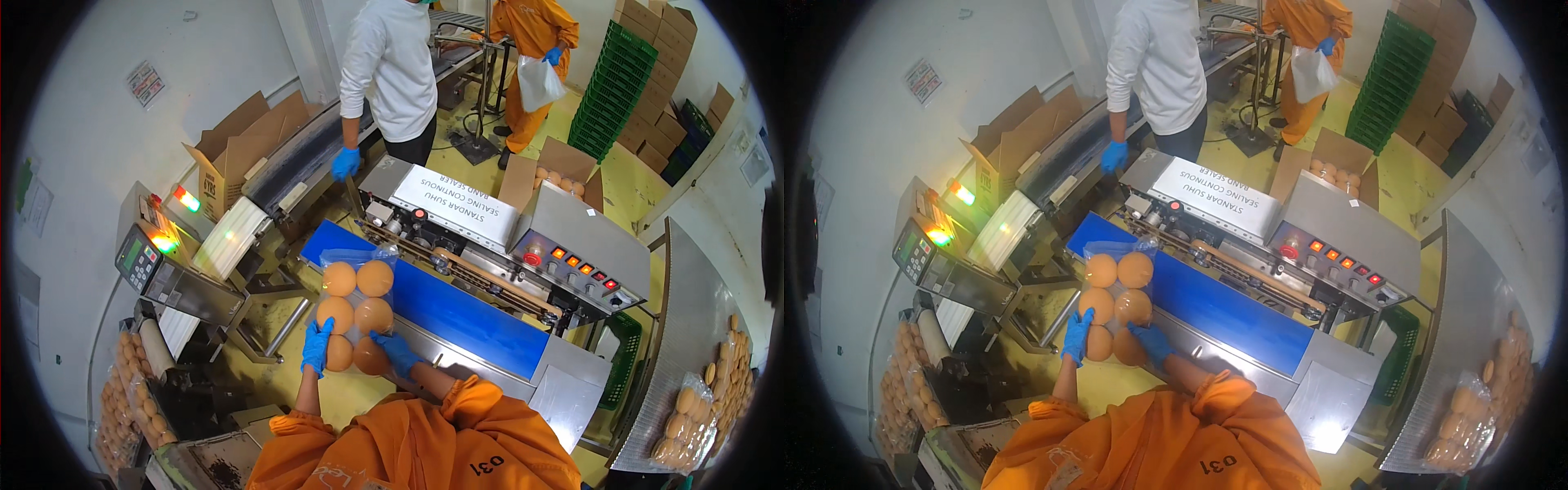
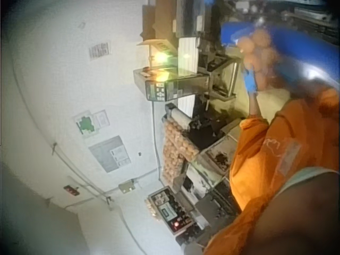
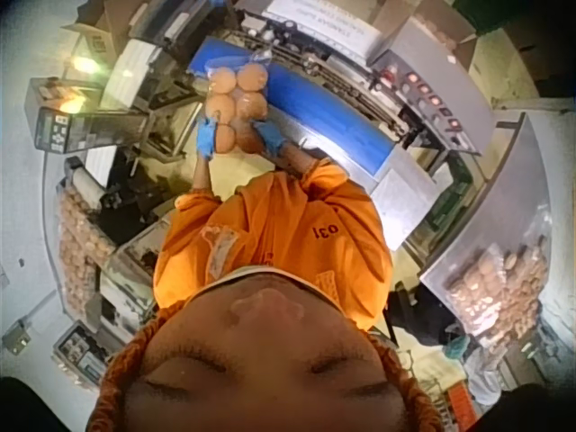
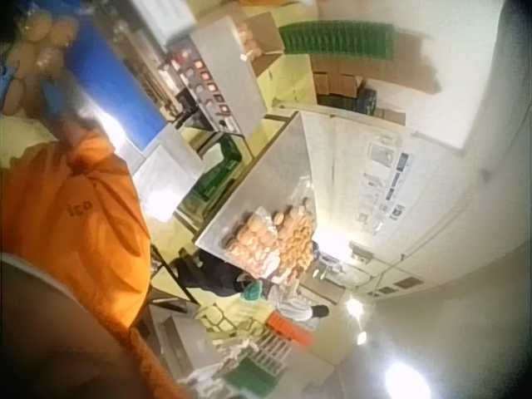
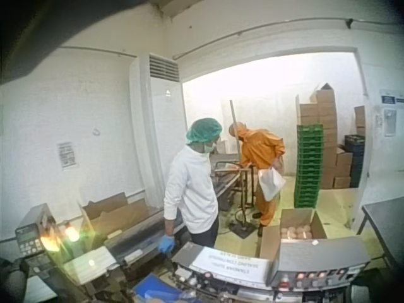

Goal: The person places round buns into clear plastic bags and feeds them onto a conveyor belt for sealing. The person repeatedly picks up buns from a metal table, arranges them in bags, and moves the sealed packages to a collection area. Other workers in the background assist with boxing and handling the finished products.

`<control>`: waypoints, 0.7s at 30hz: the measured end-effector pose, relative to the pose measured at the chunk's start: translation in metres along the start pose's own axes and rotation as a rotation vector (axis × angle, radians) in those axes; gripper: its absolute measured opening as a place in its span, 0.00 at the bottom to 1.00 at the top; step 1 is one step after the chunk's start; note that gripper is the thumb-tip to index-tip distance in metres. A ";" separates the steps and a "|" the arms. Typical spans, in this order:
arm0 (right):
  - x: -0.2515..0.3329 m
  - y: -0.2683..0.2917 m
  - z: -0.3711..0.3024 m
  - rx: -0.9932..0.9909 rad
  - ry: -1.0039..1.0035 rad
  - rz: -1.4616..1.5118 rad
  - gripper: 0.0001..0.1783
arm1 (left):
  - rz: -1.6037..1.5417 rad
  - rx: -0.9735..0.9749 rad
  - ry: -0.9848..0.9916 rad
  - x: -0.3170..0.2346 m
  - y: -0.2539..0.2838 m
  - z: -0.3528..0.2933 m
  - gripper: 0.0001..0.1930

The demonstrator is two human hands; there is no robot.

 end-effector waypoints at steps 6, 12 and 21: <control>0.068 0.099 -0.070 -0.477 0.710 -0.609 0.27 | -0.133 0.174 -0.035 -0.008 -0.018 -0.046 0.26; 0.255 0.208 -0.254 -1.370 1.244 -1.069 0.29 | -0.475 0.367 0.076 -0.008 -0.042 -0.059 0.21; 0.269 0.318 -0.268 -1.266 1.071 -1.395 0.36 | -0.772 0.401 0.234 0.006 -0.061 -0.054 0.15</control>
Point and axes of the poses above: each hand's wrist, its own z-axis towards the middle knuckle, its own y-axis out of the back of the hand, x = y × z, the point moved 4 cm from there along z, towards the middle knuckle, and after that the axes turned 5 degrees about y, right-handed, at the moved point
